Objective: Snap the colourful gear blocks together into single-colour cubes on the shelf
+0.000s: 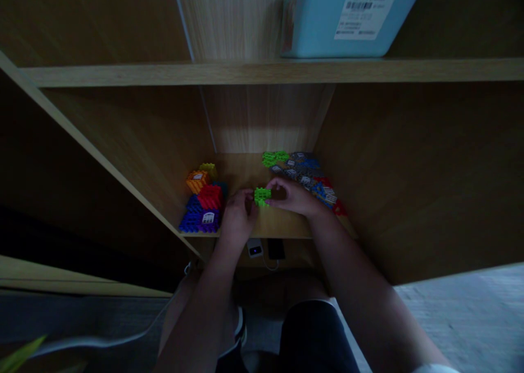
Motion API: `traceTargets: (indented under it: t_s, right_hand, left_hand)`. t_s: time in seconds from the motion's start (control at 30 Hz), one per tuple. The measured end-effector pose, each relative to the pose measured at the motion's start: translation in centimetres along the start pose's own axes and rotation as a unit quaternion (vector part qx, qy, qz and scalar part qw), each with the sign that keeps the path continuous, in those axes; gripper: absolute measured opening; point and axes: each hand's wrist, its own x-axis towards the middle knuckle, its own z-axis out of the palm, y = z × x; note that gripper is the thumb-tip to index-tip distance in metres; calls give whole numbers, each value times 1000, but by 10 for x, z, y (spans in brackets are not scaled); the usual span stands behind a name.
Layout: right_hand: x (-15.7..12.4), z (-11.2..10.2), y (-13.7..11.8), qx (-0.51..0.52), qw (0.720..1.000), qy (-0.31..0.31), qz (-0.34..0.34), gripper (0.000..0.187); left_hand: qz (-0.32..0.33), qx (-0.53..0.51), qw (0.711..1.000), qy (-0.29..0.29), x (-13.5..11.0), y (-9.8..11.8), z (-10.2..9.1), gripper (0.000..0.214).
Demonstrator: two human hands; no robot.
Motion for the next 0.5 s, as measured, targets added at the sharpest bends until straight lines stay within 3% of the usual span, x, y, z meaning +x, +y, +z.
traceTargets:
  t_s: [0.3, 0.5]
  right_hand:
    - [0, 0, 0, 3, 1000, -16, -6, 33]
    - [-1, 0, 4, -3, 1000, -27, -15, 46]
  left_hand:
    - [1, 6, 1000, -6, 1, 1, 1, 31]
    - [5, 8, 1000, -8, 1, 2, 0, 31]
